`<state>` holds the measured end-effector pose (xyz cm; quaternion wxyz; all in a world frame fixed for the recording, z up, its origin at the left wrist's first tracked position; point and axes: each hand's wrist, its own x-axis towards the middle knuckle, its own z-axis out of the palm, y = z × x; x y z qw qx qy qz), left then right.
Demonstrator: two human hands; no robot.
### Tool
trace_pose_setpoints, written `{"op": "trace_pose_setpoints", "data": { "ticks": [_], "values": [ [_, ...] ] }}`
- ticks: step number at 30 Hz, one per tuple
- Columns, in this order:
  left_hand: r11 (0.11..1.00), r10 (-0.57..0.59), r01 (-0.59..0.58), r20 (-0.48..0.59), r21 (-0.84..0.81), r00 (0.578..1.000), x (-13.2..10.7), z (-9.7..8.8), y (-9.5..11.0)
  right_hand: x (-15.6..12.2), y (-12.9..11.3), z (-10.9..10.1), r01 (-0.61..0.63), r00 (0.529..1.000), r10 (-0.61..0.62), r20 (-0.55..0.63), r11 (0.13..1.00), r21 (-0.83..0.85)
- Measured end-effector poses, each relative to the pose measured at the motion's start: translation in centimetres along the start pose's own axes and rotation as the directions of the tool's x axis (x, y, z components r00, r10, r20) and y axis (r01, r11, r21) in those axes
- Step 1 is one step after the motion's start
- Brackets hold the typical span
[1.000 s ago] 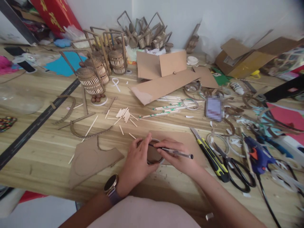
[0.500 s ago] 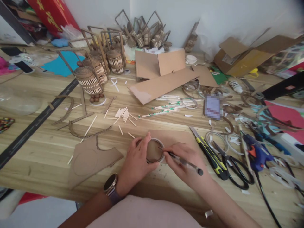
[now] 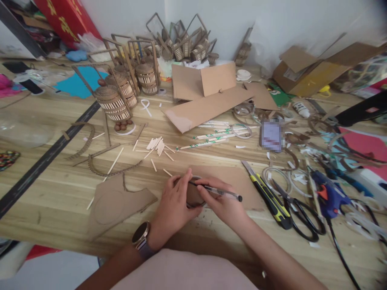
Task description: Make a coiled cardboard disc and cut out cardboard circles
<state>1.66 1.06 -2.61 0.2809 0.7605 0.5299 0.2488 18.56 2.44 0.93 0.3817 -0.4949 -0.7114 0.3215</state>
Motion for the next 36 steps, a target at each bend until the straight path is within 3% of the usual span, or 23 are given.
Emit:
{"op": "trace_pose_setpoints", "data": {
  "ticks": [6,11,20,26,32,36],
  "values": [
    [1.000,-0.001,0.001,-0.005,0.002,1.000,0.0,-0.1,0.0,-0.5,-0.1,0.3,-0.022,0.998,0.020,0.056,0.999,0.040],
    [1.000,0.010,-0.010,0.000,-0.008,1.000,0.1,-0.2,0.2,-0.9,-0.8,0.0,-0.118,0.987,0.108,0.123,0.990,0.078],
    [0.999,-0.014,0.014,0.014,0.041,1.000,0.0,-0.2,0.1,0.3,0.0,-2.0,-0.354,0.890,0.303,0.340,0.930,0.097],
    [0.998,-0.027,0.026,0.026,0.051,0.999,0.0,-0.2,0.1,1.6,0.0,-2.4,-0.359,0.890,0.317,0.328,0.930,0.077],
    [0.999,-0.013,0.013,0.010,0.034,1.000,-0.1,-0.1,0.0,1.1,-0.2,-1.2,-0.337,0.875,0.289,0.389,0.940,0.060],
    [0.999,-0.030,0.029,0.019,0.040,0.999,0.0,-0.1,0.0,1.4,-0.5,-1.8,-0.303,0.861,0.283,0.422,0.953,-0.019]
  ]
}}
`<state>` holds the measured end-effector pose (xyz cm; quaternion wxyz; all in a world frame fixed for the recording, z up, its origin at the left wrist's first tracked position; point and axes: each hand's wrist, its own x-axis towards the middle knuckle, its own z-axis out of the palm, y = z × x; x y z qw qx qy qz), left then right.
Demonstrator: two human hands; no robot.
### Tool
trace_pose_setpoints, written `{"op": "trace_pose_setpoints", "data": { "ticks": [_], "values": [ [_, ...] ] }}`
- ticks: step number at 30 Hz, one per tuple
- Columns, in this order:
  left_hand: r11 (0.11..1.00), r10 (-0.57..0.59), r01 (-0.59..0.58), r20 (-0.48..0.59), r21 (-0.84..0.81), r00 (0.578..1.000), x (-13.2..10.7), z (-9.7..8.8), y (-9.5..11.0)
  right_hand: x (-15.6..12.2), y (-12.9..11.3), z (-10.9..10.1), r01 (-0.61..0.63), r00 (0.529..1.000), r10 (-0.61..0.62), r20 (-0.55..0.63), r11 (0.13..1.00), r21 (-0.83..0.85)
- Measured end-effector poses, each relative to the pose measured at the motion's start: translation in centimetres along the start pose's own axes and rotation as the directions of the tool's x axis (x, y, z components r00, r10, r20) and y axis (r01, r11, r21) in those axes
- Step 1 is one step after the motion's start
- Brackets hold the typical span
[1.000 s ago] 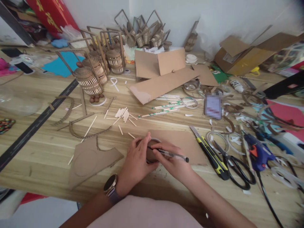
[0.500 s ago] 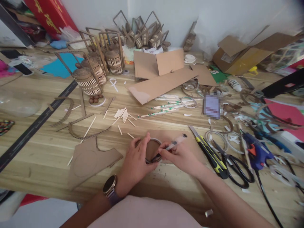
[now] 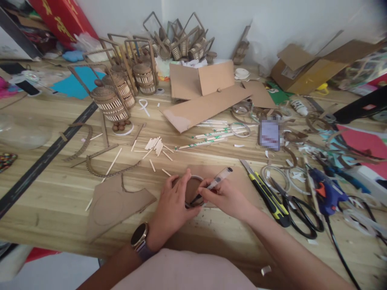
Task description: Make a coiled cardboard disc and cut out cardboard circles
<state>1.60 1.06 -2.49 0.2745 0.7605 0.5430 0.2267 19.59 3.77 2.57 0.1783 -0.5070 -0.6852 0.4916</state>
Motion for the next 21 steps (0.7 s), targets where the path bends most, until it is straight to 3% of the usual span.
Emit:
{"op": "trace_pose_setpoints", "data": {
  "ticks": [7,13,18,21],
  "values": [
    [1.000,-0.023,0.023,0.028,0.001,0.999,0.0,-0.2,0.2,1.0,-1.9,-2.1,0.038,0.995,-0.012,0.097,0.961,-0.273],
    [1.000,-0.022,0.022,0.012,-0.008,1.000,0.0,-0.1,0.2,3.0,-3.3,-2.8,0.075,0.992,-0.008,0.129,0.849,-0.522],
    [1.000,-0.010,0.010,-0.007,-0.004,1.000,-0.1,-0.1,0.2,3.6,-4.2,-3.3,0.072,0.997,-0.050,0.051,0.739,-0.670],
    [1.000,0.000,0.000,-0.009,0.004,1.000,-0.1,-0.1,0.2,2.7,-3.8,-4.1,0.066,0.983,-0.161,-0.088,0.761,-0.645]
  ]
}}
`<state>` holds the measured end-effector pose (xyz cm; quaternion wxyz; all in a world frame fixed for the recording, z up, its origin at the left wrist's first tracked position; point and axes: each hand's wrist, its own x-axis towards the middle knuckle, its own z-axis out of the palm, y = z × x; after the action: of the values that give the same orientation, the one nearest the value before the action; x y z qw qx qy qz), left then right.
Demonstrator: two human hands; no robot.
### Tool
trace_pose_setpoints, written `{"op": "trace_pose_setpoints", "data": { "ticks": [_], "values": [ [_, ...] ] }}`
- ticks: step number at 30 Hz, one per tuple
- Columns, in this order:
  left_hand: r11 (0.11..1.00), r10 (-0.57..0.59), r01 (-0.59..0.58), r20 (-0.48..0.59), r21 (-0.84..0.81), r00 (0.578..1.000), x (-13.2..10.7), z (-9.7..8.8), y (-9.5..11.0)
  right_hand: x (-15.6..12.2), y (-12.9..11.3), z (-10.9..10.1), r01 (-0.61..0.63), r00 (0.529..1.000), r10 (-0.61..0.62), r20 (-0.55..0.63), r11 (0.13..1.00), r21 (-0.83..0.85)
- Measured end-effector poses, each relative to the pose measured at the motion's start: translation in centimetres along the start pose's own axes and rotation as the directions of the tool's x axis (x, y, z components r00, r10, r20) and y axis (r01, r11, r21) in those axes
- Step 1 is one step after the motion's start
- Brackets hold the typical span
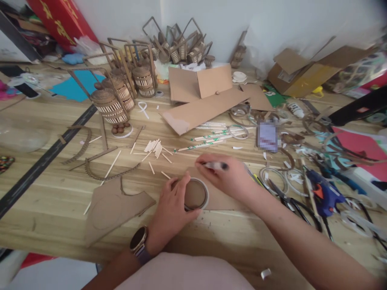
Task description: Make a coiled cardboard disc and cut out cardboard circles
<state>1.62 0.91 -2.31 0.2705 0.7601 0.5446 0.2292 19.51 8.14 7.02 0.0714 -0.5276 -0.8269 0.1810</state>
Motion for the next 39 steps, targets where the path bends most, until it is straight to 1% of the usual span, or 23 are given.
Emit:
{"op": "trace_pose_setpoints", "data": {
  "ticks": [2,3,7,10,12,14,15,16,18,19,21,22,24,28,30,32,33,34,35,36,37,38,39],
  "values": [
    [1.000,0.002,-0.002,0.001,0.002,1.000,0.0,0.1,0.0,-0.9,0.8,0.4,-0.028,0.991,0.039,-0.127,0.996,0.086],
    [1.000,0.002,-0.002,0.001,0.002,1.000,0.0,0.2,-0.1,-1.4,1.3,0.9,-0.047,0.986,0.065,-0.155,0.992,0.117],
    [1.000,0.021,-0.022,-0.018,-0.007,1.000,-0.2,0.5,-0.2,-3.2,2.0,4.2,-0.055,0.994,0.066,-0.087,0.991,0.123],
    [0.989,0.135,-0.136,-0.028,-0.053,0.990,-0.4,0.2,-0.2,-3.9,1.7,6.2,-0.056,0.993,0.069,-0.092,0.989,0.135],
    [0.963,0.232,-0.233,-0.020,-0.136,0.973,-0.7,-0.4,0.1,-4.1,1.7,6.4,-0.068,0.987,0.088,-0.132,0.986,0.151],
    [0.926,0.295,-0.297,-0.043,-0.235,0.955,-1.0,-1.3,0.4,-4.2,2.1,5.8,-0.087,0.978,0.116,-0.176,0.983,0.162],
    [0.910,0.301,-0.311,-0.081,-0.275,0.950,-1.1,-1.7,0.5,-4.2,2.5,5.2,-0.102,0.971,0.133,-0.198,0.981,0.162],
    [0.901,0.281,-0.310,-0.134,-0.303,0.950,-1.1,-2.2,0.6,-4.2,2.9,4.5,-0.120,0.964,0.153,-0.217,0.980,0.159],
    [0.911,0.179,-0.256,-0.248,-0.323,0.952,-1.0,-3.1,0.6,-4.1,4.0,3.0,-0.167,0.948,0.200,-0.249,0.975,0.147],
    [0.926,0.109,-0.201,-0.283,-0.321,0.953,-0.8,-3.4,0.5,-3.9,4.5,2.4,-0.195,0.939,0.226,-0.259,0.971,0.140],
    [0.955,-0.022,-0.068,-0.296,-0.290,0.955,-0.4,-3.9,0.1,-3.5,5.6,1.2,-0.254,0.920,0.280,-0.274,0.959,0.127],
    [0.964,-0.068,-0.010,-0.284,-0.264,0.956,-0.2,-4.0,-0.1,-3.2,6.2,0.8,-0.283,0.910,0.305,-0.281,0.952,0.118],
    [0.976,-0.116,0.064,-0.250,-0.206,0.961,0.1,-4.1,-0.4,-2.4,7.5,0.1,-0.334,0.889,0.347,-0.300,0.938,0.095],
    [0.985,-0.144,0.126,-0.152,-0.120,0.978,-0.3,-3.8,-0.7,-1.0,10.0,-0.4,-0.414,0.850,0.397,-0.346,0.910,0.027],
    [0.983,-0.165,0.155,-0.109,-0.096,0.980,-0.7,-3.6,-0.9,-1.0,10.5,-0.3,-0.427,0.841,0.390,-0.375,0.904,-0.017],
    [0.980,-0.190,0.183,-0.081,-0.083,0.978,-1.1,-3.5,-1.0,-1.8,10.1,0.2,-0.393,0.857,0.342,-0.385,0.918,-0.061],
    [0.978,-0.200,0.194,-0.071,-0.082,0.977,-1.2,-3.5,-1.0,-2.5,9.6,0.7,-0.350,0.879,0.298,-0.371,0.933,-0.079],
    [0.976,-0.205,0.199,-0.061,-0.085,0.977,-1.3,-3.6,-1.0,-3.2,8.9,1.4,-0.287,0.909,0.241,-0.339,0.954,-0.091],
    [0.976,-0.205,0.200,-0.049,-0.090,0.978,-1.4,-3.6,-1.0,-4.1,8.1,2.2,-0.201,0.945,0.168,-0.282,0.975,-0.094],
    [0.975,-0.202,0.198,-0.036,-0.097,0.979,-1.5,-3.6,-0.9,-5.0,7.3,3.2,-0.110,0.971,0.087,-0.224,0.990,-0.089],
    [0.975,-0.200,0.197,-0.021,-0.107,0.980,-1.5,-3.6,-0.7,-5.9,6.6,4.2,-0.025,0.985,0.011,-0.174,0.997,-0.078],
    [0.973,-0.199,0.198,-0.002,-0.120,0.980,-1.5,-3.6,-0.6,-6.8,6.0,5.3,0.036,0.988,-0.046,-0.146,0.997,-0.071],
    [0.969,-0.204,0.204,0.020,-0.136,0.979,-1.5,-3.5,-0.4,-7.5,5.6,6.4,0.065,0.988,-0.074,-0.135,0.995,-0.069]
  ]
}}
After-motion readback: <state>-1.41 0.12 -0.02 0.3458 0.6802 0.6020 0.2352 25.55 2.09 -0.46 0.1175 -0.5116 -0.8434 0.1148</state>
